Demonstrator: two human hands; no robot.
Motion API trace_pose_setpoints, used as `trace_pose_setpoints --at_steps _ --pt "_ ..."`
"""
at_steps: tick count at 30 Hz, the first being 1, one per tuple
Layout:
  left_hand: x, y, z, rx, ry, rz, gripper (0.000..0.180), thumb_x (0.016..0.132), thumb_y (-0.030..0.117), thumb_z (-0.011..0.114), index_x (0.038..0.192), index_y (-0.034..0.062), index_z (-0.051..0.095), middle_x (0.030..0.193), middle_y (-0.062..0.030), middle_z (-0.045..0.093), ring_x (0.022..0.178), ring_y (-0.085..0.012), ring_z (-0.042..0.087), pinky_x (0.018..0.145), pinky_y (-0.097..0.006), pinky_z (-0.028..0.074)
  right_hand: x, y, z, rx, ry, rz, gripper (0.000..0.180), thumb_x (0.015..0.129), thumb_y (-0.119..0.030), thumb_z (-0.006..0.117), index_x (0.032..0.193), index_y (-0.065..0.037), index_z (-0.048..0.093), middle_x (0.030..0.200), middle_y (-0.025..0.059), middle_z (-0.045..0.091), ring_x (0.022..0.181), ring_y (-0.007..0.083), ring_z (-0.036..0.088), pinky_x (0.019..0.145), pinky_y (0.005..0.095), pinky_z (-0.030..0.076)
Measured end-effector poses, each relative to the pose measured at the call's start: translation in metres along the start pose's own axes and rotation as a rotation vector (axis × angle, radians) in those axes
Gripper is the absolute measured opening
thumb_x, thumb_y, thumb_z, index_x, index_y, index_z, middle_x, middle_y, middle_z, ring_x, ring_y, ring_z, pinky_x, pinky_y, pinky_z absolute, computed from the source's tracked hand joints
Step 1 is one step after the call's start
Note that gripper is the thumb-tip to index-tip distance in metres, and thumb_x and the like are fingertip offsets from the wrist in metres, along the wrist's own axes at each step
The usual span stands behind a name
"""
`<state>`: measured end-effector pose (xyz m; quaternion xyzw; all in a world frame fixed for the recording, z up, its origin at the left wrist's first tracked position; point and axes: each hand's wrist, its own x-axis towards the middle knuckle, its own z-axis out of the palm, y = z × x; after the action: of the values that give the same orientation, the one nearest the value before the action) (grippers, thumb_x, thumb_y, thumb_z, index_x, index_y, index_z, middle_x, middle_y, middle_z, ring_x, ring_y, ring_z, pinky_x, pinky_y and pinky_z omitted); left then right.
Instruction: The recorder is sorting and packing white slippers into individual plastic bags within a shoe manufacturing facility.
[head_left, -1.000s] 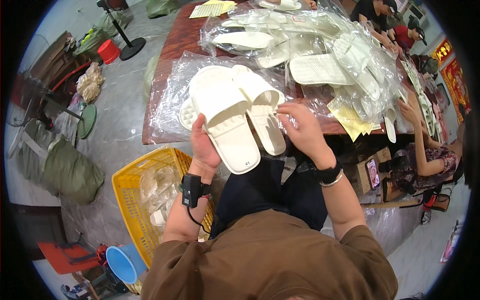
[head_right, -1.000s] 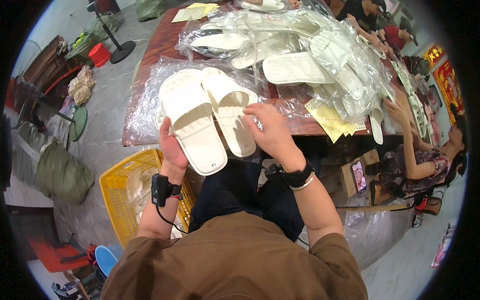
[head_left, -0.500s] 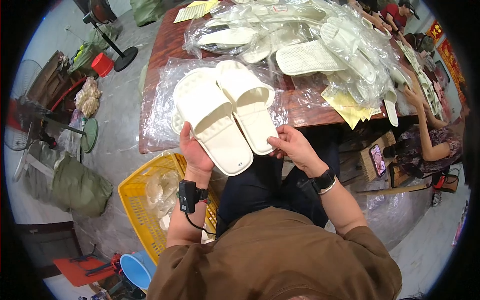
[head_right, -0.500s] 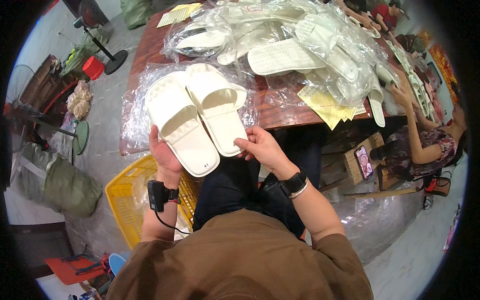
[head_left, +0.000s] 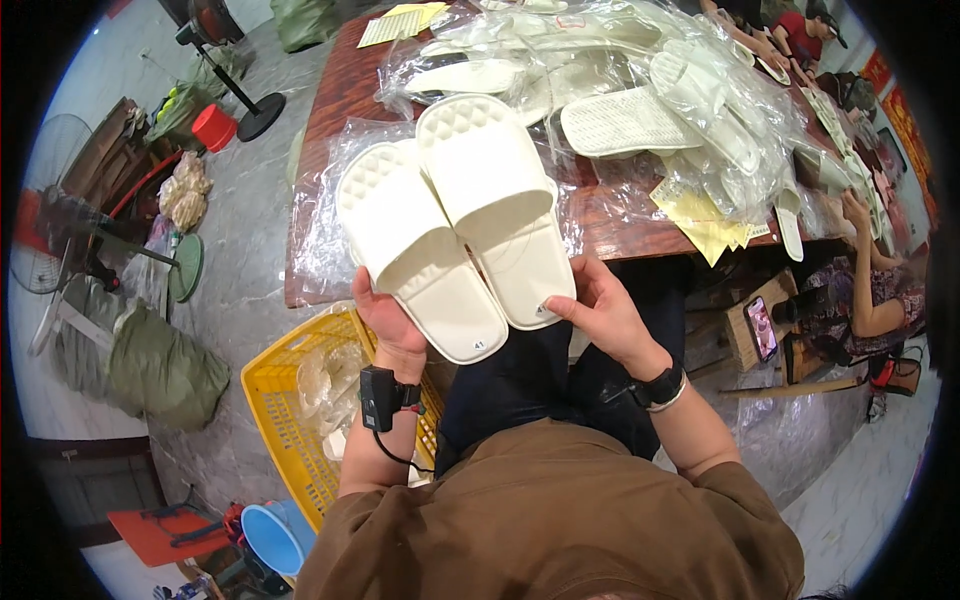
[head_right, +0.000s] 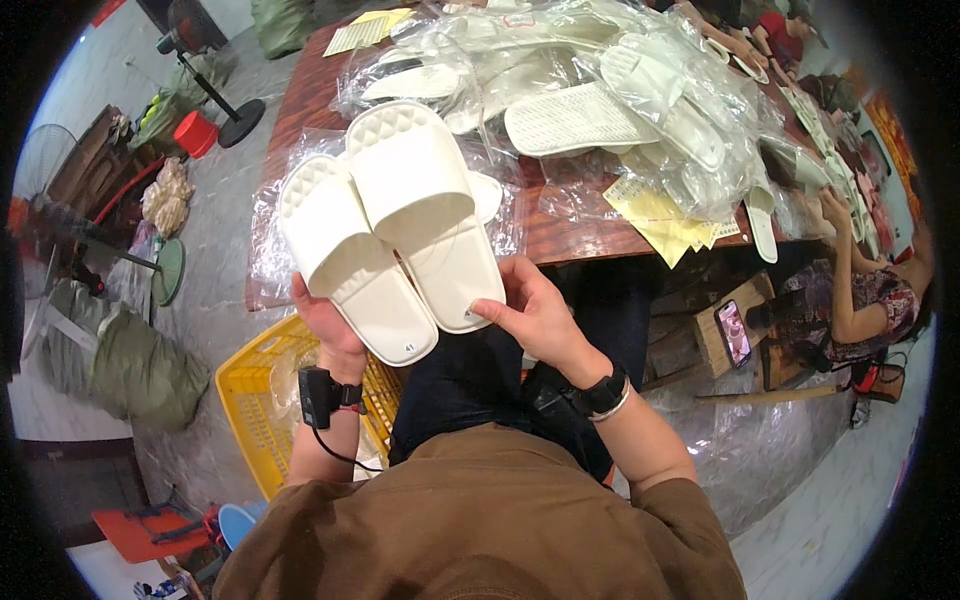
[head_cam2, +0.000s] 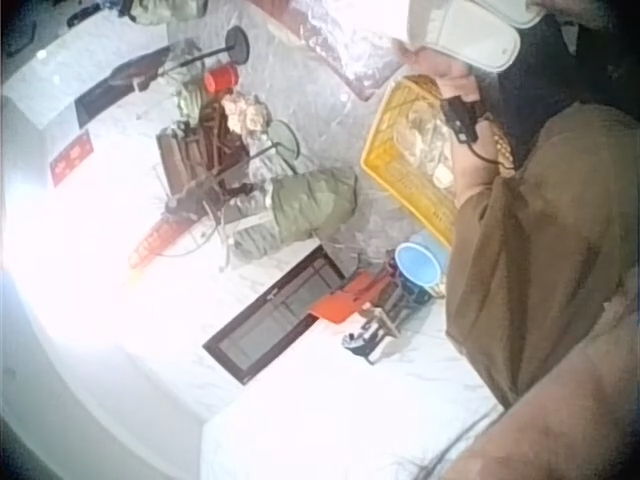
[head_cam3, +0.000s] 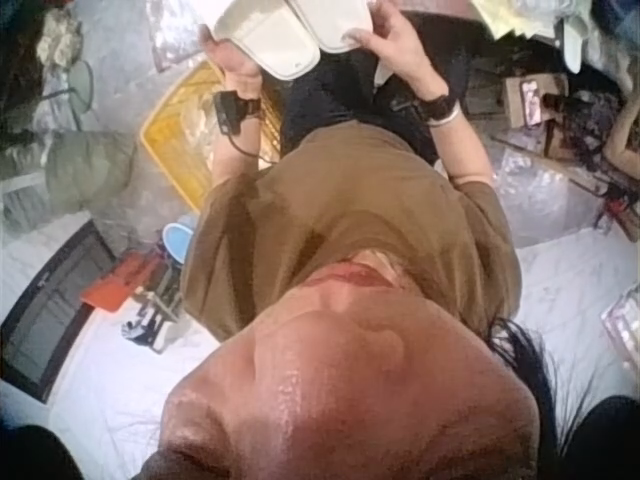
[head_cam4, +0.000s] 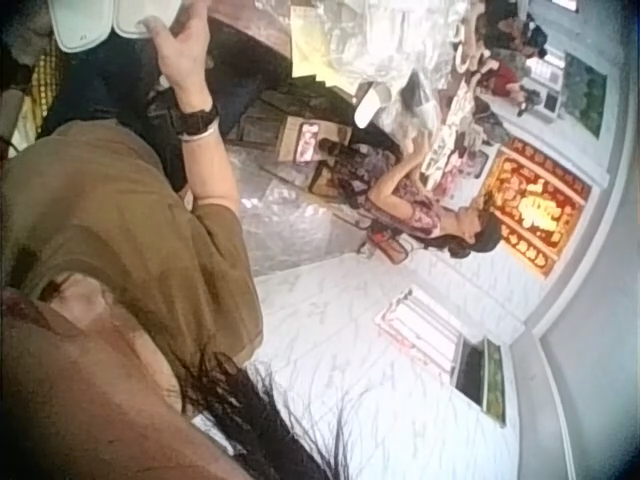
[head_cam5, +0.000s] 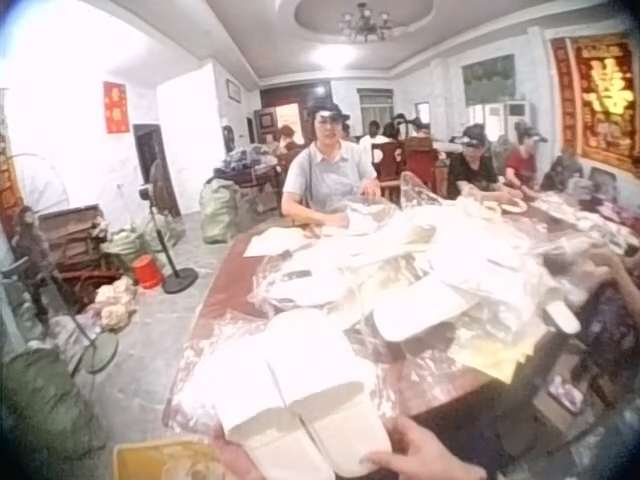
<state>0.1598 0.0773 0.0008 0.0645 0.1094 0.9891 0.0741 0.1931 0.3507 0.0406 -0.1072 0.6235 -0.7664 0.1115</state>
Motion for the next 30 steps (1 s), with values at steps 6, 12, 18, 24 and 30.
trace_pose_setpoints --at_steps 6,12,18,24,30 --pt "0.031 0.002 0.054 -0.071 -0.106 -0.121 0.072 0.091 0.051 0.049 0.143 0.0021 0.043 0.141 -0.0187 0.051 0.128 -0.0365 0.050 0.111 -0.048 0.037 0.019 -0.048 0.015 0.492 0.005 0.136 0.052 0.092 -0.008 0.061 0.138 0.001 0.038 0.127 0.0125 0.056 0.113 0.0191 0.059 0.095 0.0323 0.051" --pt "0.059 -0.004 0.107 0.008 -0.193 -0.150 0.067 0.093 0.049 0.047 0.139 0.0000 0.046 0.137 -0.0184 0.054 0.125 -0.0342 0.054 0.109 -0.044 0.040 0.034 -0.073 0.024 0.428 -0.105 0.052 0.057 0.085 -0.010 0.066 0.135 0.003 0.042 0.123 0.0154 0.059 0.110 0.0244 0.062 0.096 0.0381 0.051" --pt "0.052 0.020 0.123 0.477 -0.175 -0.361 0.056 0.102 0.048 0.042 0.143 0.0099 0.044 0.138 -0.0095 0.055 0.119 -0.0239 0.057 0.101 -0.034 0.045 0.032 -0.061 0.036 0.239 -0.078 0.056 0.057 0.085 -0.008 0.067 0.135 0.004 0.044 0.124 0.0148 0.060 0.113 0.0251 0.061 0.099 0.0398 0.050" --pt "-0.018 0.122 0.048 0.789 -0.336 0.045 0.050 0.105 0.034 0.030 0.127 -0.0027 0.055 0.122 -0.0249 0.062 0.114 -0.0420 0.059 0.106 -0.050 0.041 0.024 -0.075 -0.008 0.312 0.067 -0.025 0.066 0.089 -0.011 0.062 0.145 0.004 0.031 0.143 0.0216 0.046 0.132 0.0357 0.047 0.108 0.0508 0.043" --pt "-0.117 0.128 -0.072 0.456 0.003 -0.251 0.041 0.100 0.030 0.043 0.078 -0.0003 0.060 0.067 -0.0222 0.065 0.058 -0.0351 0.064 0.059 -0.043 0.054 -0.015 -0.075 -0.054 0.140 0.244 -0.139 0.067 0.089 -0.011 0.062 0.149 -0.007 0.032 0.148 0.0142 0.043 0.136 0.0371 0.041 0.113 0.0524 0.033"
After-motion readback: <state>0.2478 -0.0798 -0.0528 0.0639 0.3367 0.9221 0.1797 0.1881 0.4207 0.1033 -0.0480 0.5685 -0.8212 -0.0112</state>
